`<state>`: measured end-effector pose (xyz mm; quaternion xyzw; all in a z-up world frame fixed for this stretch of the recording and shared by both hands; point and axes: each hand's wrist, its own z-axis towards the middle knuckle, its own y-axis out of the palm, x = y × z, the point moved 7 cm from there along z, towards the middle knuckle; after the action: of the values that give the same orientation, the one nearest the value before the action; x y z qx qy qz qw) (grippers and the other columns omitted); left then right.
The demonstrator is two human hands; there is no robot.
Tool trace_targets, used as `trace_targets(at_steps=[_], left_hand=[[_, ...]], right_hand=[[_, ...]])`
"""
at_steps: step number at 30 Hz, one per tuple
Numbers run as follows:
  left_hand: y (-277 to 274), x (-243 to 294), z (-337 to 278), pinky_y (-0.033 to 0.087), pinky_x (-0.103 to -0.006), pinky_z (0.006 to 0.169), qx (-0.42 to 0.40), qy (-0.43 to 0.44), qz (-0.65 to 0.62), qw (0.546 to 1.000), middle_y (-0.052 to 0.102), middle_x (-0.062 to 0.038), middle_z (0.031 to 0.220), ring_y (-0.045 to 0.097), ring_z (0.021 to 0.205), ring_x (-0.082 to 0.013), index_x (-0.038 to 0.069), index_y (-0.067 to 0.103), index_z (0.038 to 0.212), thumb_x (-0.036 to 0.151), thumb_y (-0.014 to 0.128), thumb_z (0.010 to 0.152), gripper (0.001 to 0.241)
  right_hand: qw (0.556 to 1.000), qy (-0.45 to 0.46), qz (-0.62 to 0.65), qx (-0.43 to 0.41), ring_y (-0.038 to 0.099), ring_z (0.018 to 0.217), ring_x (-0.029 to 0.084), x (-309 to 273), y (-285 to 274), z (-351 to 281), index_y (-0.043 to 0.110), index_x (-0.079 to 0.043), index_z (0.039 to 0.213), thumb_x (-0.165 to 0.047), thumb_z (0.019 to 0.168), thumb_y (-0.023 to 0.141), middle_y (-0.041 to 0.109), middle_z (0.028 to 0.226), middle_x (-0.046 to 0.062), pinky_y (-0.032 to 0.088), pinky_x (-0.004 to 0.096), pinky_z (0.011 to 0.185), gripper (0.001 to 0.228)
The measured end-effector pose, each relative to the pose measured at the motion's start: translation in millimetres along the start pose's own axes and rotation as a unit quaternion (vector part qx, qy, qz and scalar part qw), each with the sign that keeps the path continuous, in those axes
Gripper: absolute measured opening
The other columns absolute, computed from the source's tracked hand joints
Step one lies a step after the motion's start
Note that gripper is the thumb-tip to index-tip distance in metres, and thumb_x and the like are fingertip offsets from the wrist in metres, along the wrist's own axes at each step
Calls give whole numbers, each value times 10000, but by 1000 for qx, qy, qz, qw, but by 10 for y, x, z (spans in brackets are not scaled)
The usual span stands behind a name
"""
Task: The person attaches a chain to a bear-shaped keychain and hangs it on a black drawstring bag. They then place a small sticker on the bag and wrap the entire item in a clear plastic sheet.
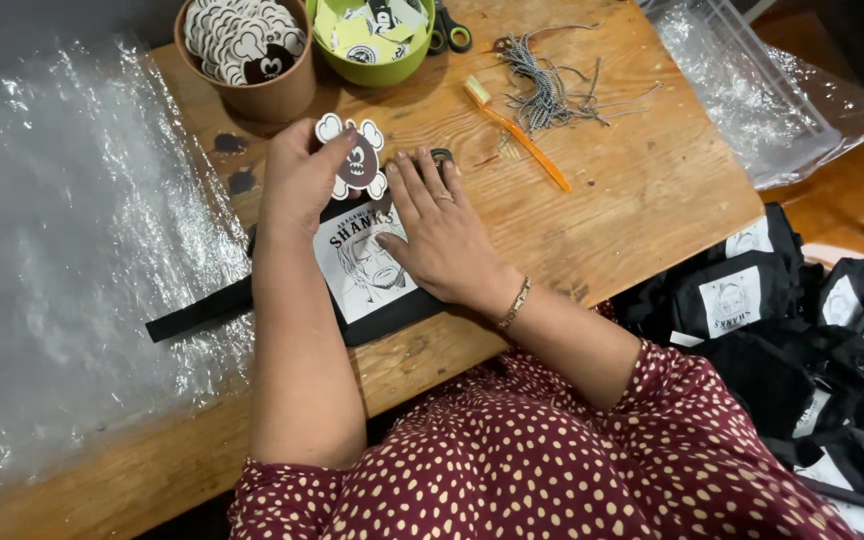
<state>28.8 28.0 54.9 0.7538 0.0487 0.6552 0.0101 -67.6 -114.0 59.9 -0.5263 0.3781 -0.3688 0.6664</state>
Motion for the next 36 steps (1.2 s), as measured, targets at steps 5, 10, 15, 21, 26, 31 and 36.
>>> trace_targets(at_steps=[5, 10, 15, 21, 26, 31, 36], left_hand=[[173, 26, -79, 607, -263, 442, -24, 2, 25, 999, 640, -54, 708, 686, 583, -126, 6, 690, 943, 79, 770, 848, 144], [427, -187, -190, 596, -203, 534, -107, -36, -24, 993, 665, -26, 748, 691, 624, -102, -3, 697, 1020, -9, 812, 750, 293], [343, -414, -25, 630, -251, 561, -79, -75, -121, 987, 685, -43, 766, 713, 649, -124, 32, 713, 1033, 112, 823, 820, 253], [360, -508, 63, 553, -199, 537, -62, -52, -78, 994, 638, 0, 714, 618, 664, -68, 42, 746, 894, 109, 854, 773, 175], [323, -532, 18, 520, -209, 462, -49, -59, -24, 997, 594, -20, 653, 594, 608, -87, 25, 750, 885, 76, 811, 746, 160], [261, -788, 244, 545, -278, 413, -40, -35, 60, 997, 606, -75, 621, 616, 558, -129, 28, 773, 852, 143, 842, 737, 177], [294, -622, 80, 616, -293, 485, -31, -91, 33, 995, 659, -95, 694, 674, 594, -164, 20, 759, 913, 139, 830, 737, 224]], right_hand=[[998, -38, -4, 49, 129, 1554, 466, 171, 61, -125, 434, 62, 1514, -512, 1069, 462, 279, 1641, 297, 110, 574, 1254, 728], [986, -84, 16, 141, 185, 1541, 469, 257, 134, -186, 689, 18, 1083, -539, 1036, 546, 515, 1400, 352, 132, 572, 1253, 577], [981, -71, 91, 155, 291, 1514, 438, 335, 41, -124, 722, 8, 1013, -427, 961, 721, 553, 1435, 298, 238, 554, 1237, 438], [935, -54, 76, 343, 561, 954, 284, 318, -374, -254, 674, -163, 853, -244, 888, 753, 544, 969, 14, 435, 424, 834, 118], [961, -42, 28, 272, 524, 1113, 294, 154, -391, -170, 714, -134, 1176, -323, 920, 711, 590, 1103, 68, 402, 428, 902, 318], [968, -93, 13, 234, 660, 1048, 334, 216, -239, -95, 725, -60, 1173, -315, 968, 670, 655, 1129, 138, 464, 443, 915, 332], [953, 14, 165, 254, 678, 750, 276, 1186, -482, -20, 772, -93, 940, -149, 1023, 725, 631, 912, 79, 518, 379, 673, 111]])
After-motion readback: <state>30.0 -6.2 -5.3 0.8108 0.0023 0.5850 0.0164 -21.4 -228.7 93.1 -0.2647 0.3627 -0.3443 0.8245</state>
